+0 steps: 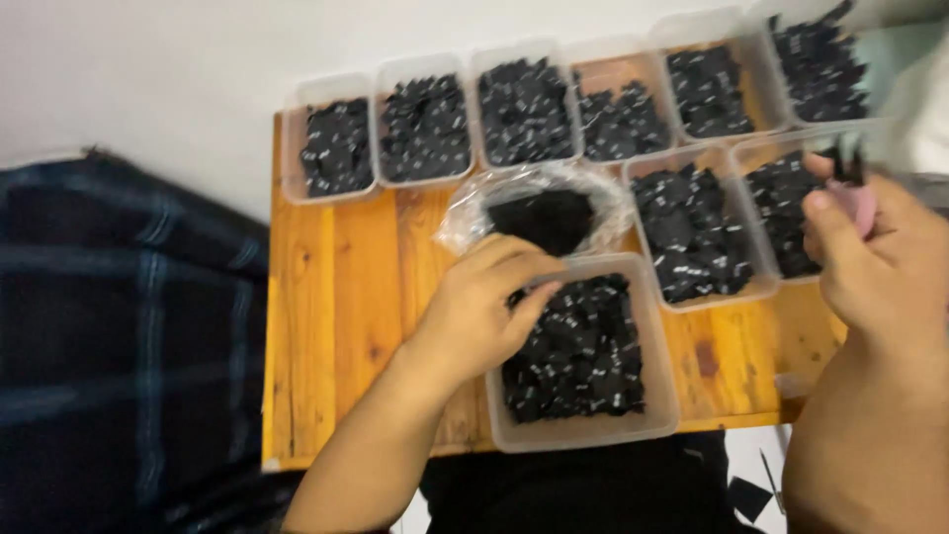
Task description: Trimming excess threads or material from black fabric labels using a small nipper tool and sorting them into plastic containers.
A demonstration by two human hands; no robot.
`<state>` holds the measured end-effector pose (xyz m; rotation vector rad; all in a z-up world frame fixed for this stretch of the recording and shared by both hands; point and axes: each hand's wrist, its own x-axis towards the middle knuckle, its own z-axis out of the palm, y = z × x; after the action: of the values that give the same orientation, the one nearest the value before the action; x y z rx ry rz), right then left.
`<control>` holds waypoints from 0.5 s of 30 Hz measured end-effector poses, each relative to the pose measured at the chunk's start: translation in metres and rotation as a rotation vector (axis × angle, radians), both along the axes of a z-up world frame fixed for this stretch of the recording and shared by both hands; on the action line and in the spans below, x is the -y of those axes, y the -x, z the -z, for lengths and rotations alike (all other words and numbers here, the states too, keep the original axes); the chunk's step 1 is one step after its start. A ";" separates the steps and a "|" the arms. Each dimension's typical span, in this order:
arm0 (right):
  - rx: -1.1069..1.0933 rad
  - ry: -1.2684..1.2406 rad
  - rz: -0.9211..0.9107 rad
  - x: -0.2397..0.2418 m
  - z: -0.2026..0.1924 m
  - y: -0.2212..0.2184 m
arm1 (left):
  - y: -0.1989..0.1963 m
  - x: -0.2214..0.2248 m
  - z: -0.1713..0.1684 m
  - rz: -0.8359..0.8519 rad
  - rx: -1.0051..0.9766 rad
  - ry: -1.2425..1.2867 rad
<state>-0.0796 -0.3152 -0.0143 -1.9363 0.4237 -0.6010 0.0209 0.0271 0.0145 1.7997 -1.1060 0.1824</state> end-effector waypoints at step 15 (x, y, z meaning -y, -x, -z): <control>0.081 0.183 -0.654 -0.109 -0.080 -0.051 | 0.036 0.026 0.015 0.179 0.153 -0.715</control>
<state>-0.0281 -0.2058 0.0658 -2.0596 -0.3265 -0.2889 -0.0146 0.0012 -0.0007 2.3142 -1.5654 -0.2175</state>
